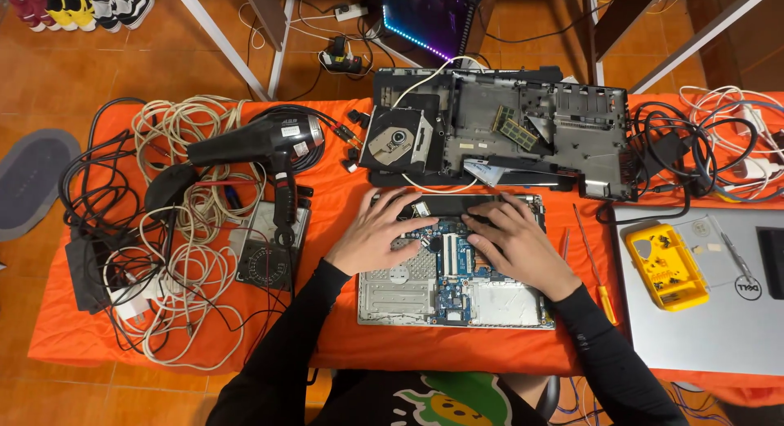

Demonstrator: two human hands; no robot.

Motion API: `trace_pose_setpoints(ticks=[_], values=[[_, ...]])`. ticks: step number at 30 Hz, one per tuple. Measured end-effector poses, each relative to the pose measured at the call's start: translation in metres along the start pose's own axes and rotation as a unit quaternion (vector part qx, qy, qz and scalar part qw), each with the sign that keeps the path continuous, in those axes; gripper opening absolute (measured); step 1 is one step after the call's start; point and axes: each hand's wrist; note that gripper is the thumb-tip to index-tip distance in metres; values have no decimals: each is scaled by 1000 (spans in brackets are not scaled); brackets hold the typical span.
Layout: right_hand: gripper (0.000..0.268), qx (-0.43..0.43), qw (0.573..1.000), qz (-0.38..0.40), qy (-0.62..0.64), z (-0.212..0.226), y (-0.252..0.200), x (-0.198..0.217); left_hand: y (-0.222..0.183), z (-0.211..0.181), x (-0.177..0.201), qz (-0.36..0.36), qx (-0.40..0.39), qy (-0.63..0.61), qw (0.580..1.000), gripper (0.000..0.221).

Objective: Connecting components and repairing a laptop motherboard on a workbench.

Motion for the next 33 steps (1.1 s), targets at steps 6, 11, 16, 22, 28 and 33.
trace_pose_setpoints(ticks=[6,11,16,22,28,33], values=[[51,14,1000,-1,7,5,2,6,-2,3,-1,9,2,1,1000,46],[76,24,999,22,6,11,5,12,-2,5,-4,6,0,3,1000,47],[91,27,999,42,0,19,2,8,-2,4,0,18,6,-16,1000,48],[106,30,998,56,23,20,1,8,-1,2,1,21,11,-22,999,47],[109,25,997,73,24,18,-1,4,-2,4,-3,21,17,-11,1000,46],[114,24,997,75,24,17,-5,2,-1,4,-2,28,20,-8,999,45]])
Point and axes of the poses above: each hand's wrist, its own y-axis towards the middle knuckle, its own x-axis out of the back of the hand, z = x × y, and after that the axes turned 14 degrees about x, right-handed
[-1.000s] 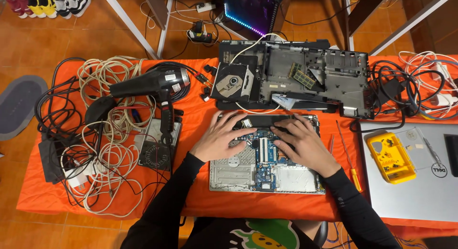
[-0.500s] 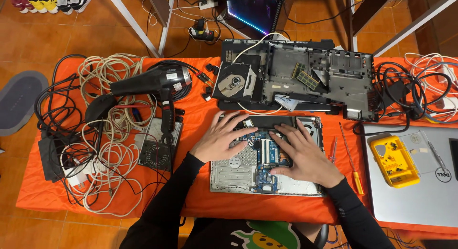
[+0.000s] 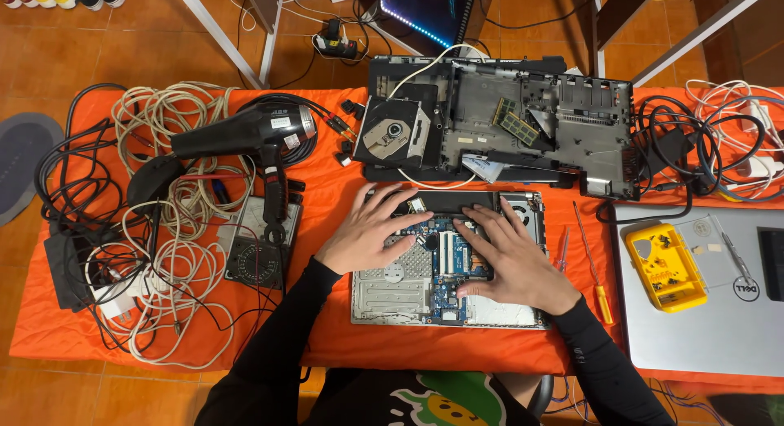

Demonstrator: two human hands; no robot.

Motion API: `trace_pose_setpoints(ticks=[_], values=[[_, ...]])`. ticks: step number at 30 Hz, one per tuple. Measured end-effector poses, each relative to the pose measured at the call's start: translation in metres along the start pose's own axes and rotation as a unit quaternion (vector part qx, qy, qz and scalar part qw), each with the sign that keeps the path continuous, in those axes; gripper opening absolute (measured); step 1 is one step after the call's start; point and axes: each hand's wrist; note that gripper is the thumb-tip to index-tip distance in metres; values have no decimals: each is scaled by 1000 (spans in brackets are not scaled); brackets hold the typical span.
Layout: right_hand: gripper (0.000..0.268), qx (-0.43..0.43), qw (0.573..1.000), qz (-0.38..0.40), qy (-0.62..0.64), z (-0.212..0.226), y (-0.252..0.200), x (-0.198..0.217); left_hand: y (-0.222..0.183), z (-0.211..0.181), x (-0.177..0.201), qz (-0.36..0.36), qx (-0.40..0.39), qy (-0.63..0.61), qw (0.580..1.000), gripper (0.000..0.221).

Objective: Connecting components and repairing a laptop motherboard on a workbench.

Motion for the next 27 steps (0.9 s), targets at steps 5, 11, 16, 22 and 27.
trace_pose_setpoints(ticks=[5,11,16,22,27], values=[[122,12,1000,4,3,10,2,-3,-1,0,1,-5,-1,6,1000,50],[123,12,1000,8,10,14,2,0,2,2,-2,-12,8,-9,1000,71],[123,13,1000,1,15,15,2,-1,0,1,-1,-30,1,3,1000,73],[124,10,1000,-9,14,18,2,-2,-1,2,-1,-59,-16,11,998,77],[123,2,1000,-21,8,17,-2,-5,1,4,-3,-39,5,-10,999,83]])
Point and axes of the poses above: each hand's wrist, its own y-axis towards the middle knuckle, its own x-axis out of the back of the hand, z = x × y, and after that the axes turned 14 degrees about x, right-handed
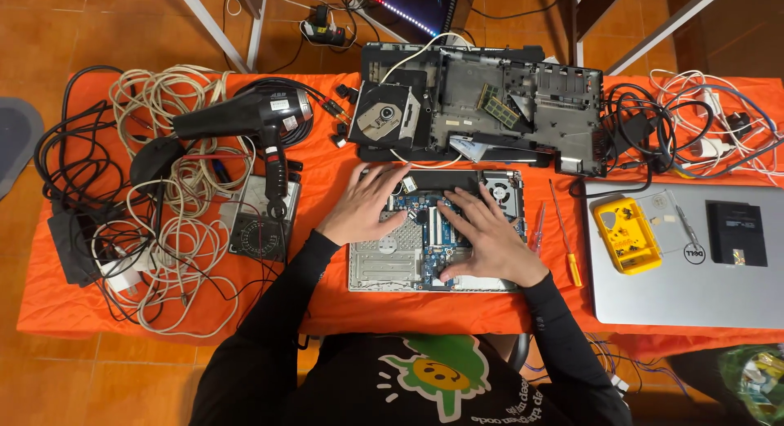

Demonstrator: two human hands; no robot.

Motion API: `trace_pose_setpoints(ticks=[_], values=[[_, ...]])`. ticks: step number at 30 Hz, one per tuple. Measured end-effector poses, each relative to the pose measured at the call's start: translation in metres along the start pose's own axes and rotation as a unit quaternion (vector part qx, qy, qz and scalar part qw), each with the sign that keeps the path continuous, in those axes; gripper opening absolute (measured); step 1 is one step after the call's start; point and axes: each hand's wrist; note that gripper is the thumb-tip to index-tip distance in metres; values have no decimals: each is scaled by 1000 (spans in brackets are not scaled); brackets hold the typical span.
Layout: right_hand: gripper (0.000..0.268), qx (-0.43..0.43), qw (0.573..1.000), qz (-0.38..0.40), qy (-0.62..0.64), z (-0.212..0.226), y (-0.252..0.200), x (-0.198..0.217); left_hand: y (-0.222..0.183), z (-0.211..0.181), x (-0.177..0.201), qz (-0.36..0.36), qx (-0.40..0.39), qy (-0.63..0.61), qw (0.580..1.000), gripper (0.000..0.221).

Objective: Connecting components and repairing a laptop motherboard on a workbench.

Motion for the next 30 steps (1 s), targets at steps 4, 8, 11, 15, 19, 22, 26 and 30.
trace_pose_setpoints(ticks=[4,8,11,15,19,22,26,30], values=[[122,-3,1000,-7,8,1,1,1,0,1,0,-3,-2,12,1000,83],[119,-3,1000,-4,8,0,2,1,-2,4,-6,-16,-14,14,1000,81],[112,-10,1000,-5,6,1,3,1,-1,-1,1,-7,-1,6,1000,82],[94,-18,1000,-9,-4,2,6,4,-1,-2,3,1,7,-10,1000,84],[84,-26,1000,-12,5,1,6,4,-1,-2,2,-5,10,-13,1000,82],[78,-28,999,-18,7,0,7,3,2,-2,5,-9,2,-11,1000,82],[74,-33,999,-28,3,1,5,2,0,-2,1,-5,0,-2,1000,81],[73,-31,999,-37,8,-1,7,4,1,-1,2,-4,-2,-7,1000,80]])
Point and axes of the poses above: each hand's wrist, its own y-axis towards the middle knuckle, its own x-axis out of the back of the hand, z = x × y, and after that the axes turned 14 degrees about x, right-handed
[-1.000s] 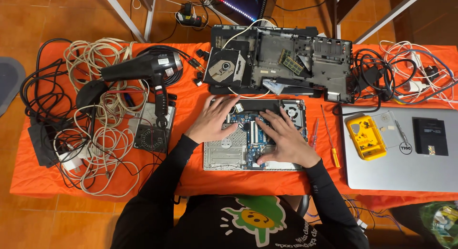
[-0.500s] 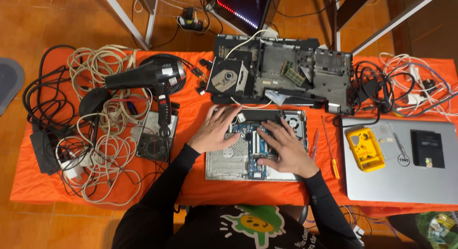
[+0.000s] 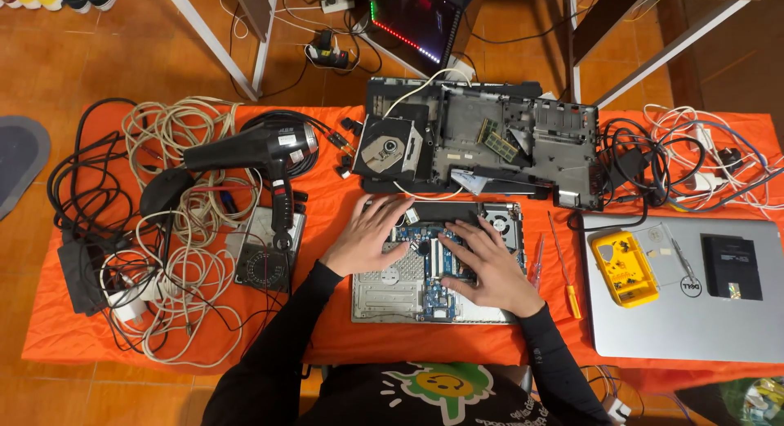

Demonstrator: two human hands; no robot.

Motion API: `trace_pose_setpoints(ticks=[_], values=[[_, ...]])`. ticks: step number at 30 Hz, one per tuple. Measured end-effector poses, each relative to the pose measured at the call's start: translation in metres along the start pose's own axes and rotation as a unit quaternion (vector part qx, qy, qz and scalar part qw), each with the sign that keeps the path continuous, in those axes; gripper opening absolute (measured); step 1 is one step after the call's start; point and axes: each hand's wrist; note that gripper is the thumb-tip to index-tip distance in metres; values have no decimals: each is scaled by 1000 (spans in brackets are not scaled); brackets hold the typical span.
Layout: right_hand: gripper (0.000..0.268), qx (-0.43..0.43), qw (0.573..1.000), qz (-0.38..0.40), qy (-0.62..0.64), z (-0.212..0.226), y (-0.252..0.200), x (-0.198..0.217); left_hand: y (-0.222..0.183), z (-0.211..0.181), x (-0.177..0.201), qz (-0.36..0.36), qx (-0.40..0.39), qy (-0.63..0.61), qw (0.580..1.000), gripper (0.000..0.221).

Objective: Connecting components and repairing a laptop motherboard on a workbench.

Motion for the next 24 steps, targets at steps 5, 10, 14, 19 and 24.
trace_pose_setpoints(ticks=[5,10,14,19,24], values=[[72,-3,1000,-3,1,4,1,1,0,-3,5,9,6,-10,1000,77],[71,-13,1000,-1,3,5,1,3,1,0,1,-6,-7,4,1000,76],[71,-10,1000,-2,1,6,1,2,-1,1,1,-4,-8,3,1000,73],[72,-1,1000,-4,-7,5,0,0,-1,2,-1,-9,-15,9,1000,72],[73,3,1000,-9,-11,2,-3,-4,0,8,-7,2,-11,10,1000,71]])
Point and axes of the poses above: each hand's wrist, its own y-axis towards the middle knuckle, its own x-axis out of the back of the hand, z = x × y, and after that the axes turned 14 degrees about x, right-handed
